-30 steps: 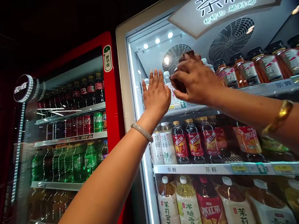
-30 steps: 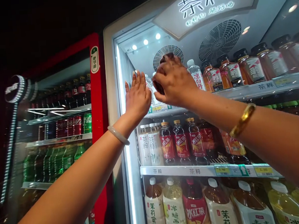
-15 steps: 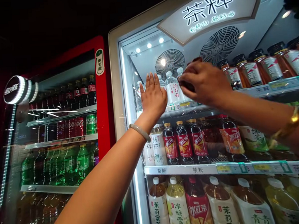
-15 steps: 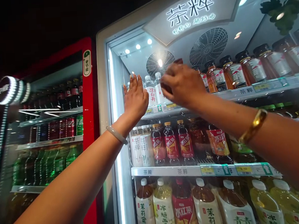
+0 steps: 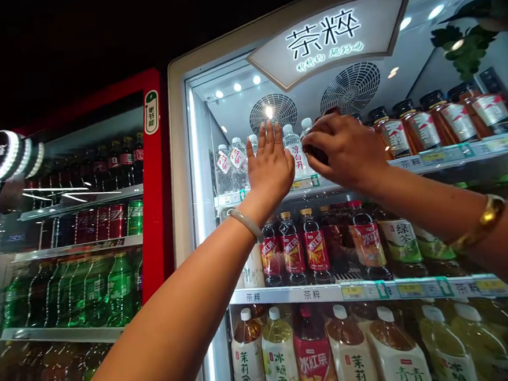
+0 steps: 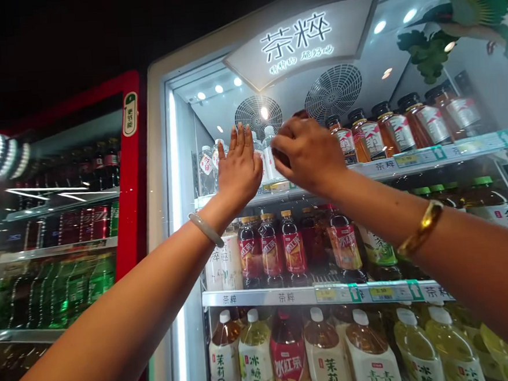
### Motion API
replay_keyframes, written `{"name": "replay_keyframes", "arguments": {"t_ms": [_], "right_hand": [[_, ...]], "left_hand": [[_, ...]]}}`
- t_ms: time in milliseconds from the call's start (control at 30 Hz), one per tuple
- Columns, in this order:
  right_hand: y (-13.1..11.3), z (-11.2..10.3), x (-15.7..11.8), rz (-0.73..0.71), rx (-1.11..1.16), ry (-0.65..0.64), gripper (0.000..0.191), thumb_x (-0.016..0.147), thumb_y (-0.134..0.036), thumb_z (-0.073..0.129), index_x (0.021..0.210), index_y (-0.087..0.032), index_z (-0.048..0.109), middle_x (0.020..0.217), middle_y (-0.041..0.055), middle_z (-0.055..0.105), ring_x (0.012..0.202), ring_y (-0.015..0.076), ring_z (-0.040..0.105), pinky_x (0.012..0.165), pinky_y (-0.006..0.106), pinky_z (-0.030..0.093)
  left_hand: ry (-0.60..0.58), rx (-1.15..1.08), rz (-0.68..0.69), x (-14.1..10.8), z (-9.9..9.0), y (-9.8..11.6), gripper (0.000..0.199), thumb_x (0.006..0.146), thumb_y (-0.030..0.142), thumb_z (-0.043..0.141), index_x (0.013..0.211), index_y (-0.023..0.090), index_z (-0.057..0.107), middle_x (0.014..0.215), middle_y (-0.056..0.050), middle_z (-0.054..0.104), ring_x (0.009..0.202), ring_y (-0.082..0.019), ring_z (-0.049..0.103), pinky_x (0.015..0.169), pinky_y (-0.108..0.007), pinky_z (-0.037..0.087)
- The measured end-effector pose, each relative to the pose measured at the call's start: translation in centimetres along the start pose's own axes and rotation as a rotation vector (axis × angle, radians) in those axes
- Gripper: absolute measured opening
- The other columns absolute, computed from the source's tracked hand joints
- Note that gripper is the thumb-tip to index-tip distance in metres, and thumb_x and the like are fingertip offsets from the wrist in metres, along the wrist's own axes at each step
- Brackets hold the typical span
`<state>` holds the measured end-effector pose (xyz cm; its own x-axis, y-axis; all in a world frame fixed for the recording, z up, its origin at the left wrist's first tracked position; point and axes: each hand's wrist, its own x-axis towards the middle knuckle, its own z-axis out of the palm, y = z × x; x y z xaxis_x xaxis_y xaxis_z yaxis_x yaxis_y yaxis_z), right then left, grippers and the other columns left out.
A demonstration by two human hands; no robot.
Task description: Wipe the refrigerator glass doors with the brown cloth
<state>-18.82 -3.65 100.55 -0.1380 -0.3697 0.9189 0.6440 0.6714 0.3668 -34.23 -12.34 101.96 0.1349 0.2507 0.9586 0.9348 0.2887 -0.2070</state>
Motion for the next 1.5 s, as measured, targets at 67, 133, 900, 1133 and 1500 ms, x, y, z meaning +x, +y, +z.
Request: {"name": "replay_keyframes", "arguments": {"t_ms": [67, 133, 900, 1133, 1500], "right_hand": [[-0.5, 0.1, -0.5, -0.064, 0.0, -0.022, 0.031, 0.098, -0.04, 0.055, 0.118, -0.025, 0.073, 0.129, 0.0114, 0.065, 0.111, 0.0318, 0.06, 0.085, 0.046, 0.048], [-0.3, 0.4, 0.5, -0.111, 0.017, -0.044, 0.031, 0.099, -0.04, 0.053, 0.118, -0.026, 0.073, 0.128, 0.011, 0.065, 0.11, 0.0313, 0.06, 0.083, 0.045, 0.048], [13.9, -4.8, -3.0, 0.19, -0.053, 0.067, 0.029, 0.094, -0.036, 0.06, 0.117, -0.025, 0.074, 0.126, 0.0144, 0.065, 0.106, 0.0305, 0.059, 0.077, 0.044, 0.05], [14.2, -5.6, -5.0, -0.014, -0.035, -0.033, 0.03, 0.093, -0.038, 0.057, 0.117, -0.028, 0.073, 0.126, 0.0088, 0.066, 0.109, 0.0294, 0.061, 0.082, 0.043, 0.05], [19.8, -8.8, -9.9, 0.118, -0.061, 0.045, 0.028, 0.095, -0.038, 0.057, 0.115, -0.027, 0.074, 0.124, 0.0105, 0.065, 0.114, 0.0302, 0.063, 0.087, 0.046, 0.055]], "left_hand": [[0.012, -0.004, 0.012, 0.2, 0.2, 0.5, 0.066, 0.102, 0.025, 0.031, 0.166, 0.016, 0.022, 0.177, -0.008, 0.015, 0.165, -0.02, 0.007, 0.133, -0.047, -0.005], [0.014, -0.018, -0.018, 0.7, 0.3, 0.8, 0.065, 0.102, 0.025, 0.03, 0.166, 0.016, 0.022, 0.177, -0.008, 0.015, 0.165, -0.02, 0.008, 0.134, -0.046, -0.004], [0.027, -0.113, 0.032, 3.5, 2.1, 11.8, 0.068, 0.1, 0.025, 0.034, 0.167, 0.022, 0.023, 0.177, -0.004, 0.019, 0.165, -0.02, 0.008, 0.133, -0.046, -0.01], [0.002, -0.111, 0.102, 3.8, 2.8, 16.8, 0.067, 0.102, 0.027, 0.03, 0.167, 0.013, 0.021, 0.178, -0.008, 0.014, 0.165, -0.022, 0.008, 0.133, -0.049, -0.008], [0.017, -0.142, 0.17, 4.5, 4.6, 21.8, 0.068, 0.101, 0.026, 0.032, 0.166, 0.013, 0.024, 0.177, -0.009, 0.017, 0.165, -0.022, 0.008, 0.132, -0.049, -0.012]]}}
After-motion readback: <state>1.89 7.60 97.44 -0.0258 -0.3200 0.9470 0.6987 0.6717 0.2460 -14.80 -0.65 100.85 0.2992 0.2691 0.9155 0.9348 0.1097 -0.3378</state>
